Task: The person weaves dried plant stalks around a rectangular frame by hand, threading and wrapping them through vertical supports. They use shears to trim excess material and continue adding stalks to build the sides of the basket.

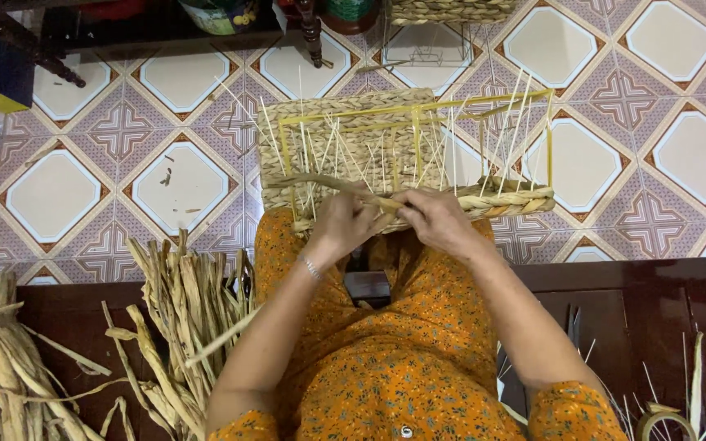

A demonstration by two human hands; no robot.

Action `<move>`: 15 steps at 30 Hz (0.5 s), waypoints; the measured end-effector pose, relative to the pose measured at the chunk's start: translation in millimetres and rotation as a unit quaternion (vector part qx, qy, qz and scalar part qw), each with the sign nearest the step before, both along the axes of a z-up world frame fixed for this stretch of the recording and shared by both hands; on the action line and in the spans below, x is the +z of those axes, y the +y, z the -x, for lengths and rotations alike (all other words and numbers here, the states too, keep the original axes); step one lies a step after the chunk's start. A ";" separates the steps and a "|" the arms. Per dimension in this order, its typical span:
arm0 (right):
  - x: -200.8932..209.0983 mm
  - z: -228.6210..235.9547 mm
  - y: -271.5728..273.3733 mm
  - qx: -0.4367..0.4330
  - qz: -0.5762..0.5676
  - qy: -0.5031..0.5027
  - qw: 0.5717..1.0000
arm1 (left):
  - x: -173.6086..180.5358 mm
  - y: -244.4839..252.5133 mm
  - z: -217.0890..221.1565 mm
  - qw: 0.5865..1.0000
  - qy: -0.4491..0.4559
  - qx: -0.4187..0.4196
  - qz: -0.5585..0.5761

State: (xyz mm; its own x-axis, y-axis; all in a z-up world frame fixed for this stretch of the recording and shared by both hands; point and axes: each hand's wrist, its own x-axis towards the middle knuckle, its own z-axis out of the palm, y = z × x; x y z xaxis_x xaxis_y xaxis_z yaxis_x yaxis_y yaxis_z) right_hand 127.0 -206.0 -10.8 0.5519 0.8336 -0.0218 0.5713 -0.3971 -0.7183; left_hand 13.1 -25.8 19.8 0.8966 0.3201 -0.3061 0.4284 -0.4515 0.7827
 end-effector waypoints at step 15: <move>-1.7 5.1 21.3 -0.036 -0.067 -0.061 0.995 | -92.6 -57.2 26.6 0.825 -0.444 -0.086 -0.339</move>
